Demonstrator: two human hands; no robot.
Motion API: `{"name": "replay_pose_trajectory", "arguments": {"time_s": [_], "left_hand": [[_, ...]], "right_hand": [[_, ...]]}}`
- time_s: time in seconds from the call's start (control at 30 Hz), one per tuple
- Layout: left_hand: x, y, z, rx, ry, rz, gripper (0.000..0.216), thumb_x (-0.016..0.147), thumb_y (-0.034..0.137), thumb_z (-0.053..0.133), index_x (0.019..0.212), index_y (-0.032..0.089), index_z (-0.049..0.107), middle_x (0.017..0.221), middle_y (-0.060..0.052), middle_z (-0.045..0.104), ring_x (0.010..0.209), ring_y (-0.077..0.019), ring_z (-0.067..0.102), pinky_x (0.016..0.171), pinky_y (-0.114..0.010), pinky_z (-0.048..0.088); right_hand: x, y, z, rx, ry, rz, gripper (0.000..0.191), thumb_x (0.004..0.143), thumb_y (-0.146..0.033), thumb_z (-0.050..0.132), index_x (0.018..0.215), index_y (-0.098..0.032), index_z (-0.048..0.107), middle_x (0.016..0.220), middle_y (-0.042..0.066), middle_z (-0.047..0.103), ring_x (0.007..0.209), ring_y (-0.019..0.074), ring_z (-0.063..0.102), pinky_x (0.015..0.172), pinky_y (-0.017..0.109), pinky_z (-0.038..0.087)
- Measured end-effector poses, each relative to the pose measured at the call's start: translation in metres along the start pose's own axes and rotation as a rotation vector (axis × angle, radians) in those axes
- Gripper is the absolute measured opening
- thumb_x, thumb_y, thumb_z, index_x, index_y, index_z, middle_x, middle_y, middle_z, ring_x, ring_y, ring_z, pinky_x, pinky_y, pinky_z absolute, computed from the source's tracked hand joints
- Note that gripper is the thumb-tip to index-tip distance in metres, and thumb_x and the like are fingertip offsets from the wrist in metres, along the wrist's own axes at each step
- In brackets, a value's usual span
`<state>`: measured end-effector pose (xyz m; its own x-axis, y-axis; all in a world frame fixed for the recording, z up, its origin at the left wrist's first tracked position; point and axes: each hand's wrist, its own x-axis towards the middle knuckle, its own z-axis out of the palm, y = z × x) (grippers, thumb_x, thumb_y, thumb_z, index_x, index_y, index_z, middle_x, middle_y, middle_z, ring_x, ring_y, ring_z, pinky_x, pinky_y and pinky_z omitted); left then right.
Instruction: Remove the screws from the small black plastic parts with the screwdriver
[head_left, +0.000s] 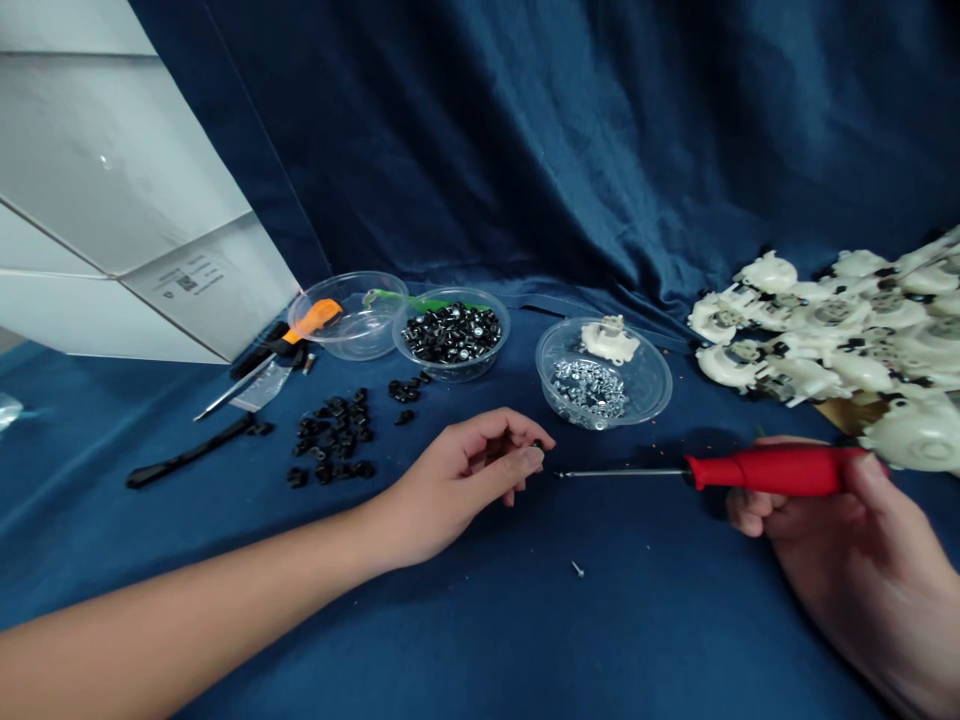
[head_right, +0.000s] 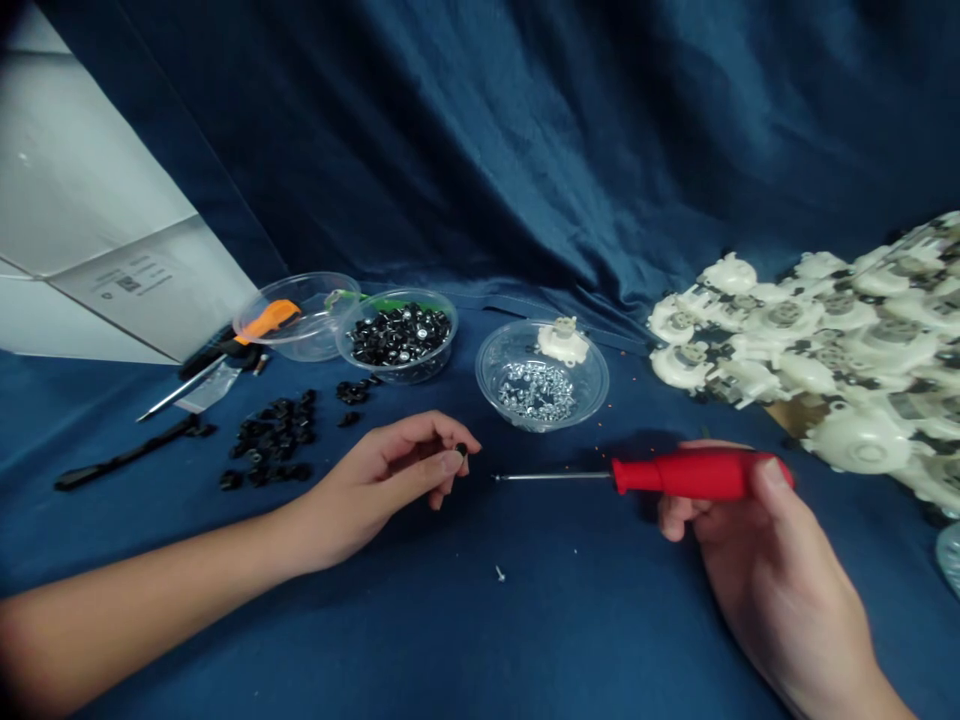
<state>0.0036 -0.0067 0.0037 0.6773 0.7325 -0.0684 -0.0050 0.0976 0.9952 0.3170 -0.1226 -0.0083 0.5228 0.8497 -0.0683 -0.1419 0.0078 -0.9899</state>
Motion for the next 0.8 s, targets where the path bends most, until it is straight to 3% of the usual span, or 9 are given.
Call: {"name": "replay_pose_trajectory", "arguments": {"time_s": [0.6,0.8], "left_hand": [[0.0003,-0.0018,0.0012,-0.006,0.015,-0.005,0.022,0.107,0.038,0.074,0.12,0.02,0.072,0.095,0.0,0.066,0.078,-0.0114,0.061,0.072,-0.025,0.054],[-0.001,-0.0005,0.0016,0.059,0.021,-0.011,0.022,0.108,0.039,0.071,0.119,0.02,0.071,0.094,0.0,0.066,0.078,-0.0129,0.061,0.071,-0.027,0.054]], "right_hand": [[-0.0037,0.0012,0.0023,-0.026,-0.032,-0.058,0.044,0.1,-0.063,0.059,0.101,-0.029,0.087,0.069,0.009,0.076,0.064,0.0252,0.069,0.061,0.033,0.063],[-0.0043,0.0022,0.0027,-0.016,-0.051,-0.07,0.044,0.101,-0.061,0.059,0.102,-0.029,0.088,0.07,0.009,0.077,0.067,0.0241,0.07,0.069,0.031,0.065]]}}
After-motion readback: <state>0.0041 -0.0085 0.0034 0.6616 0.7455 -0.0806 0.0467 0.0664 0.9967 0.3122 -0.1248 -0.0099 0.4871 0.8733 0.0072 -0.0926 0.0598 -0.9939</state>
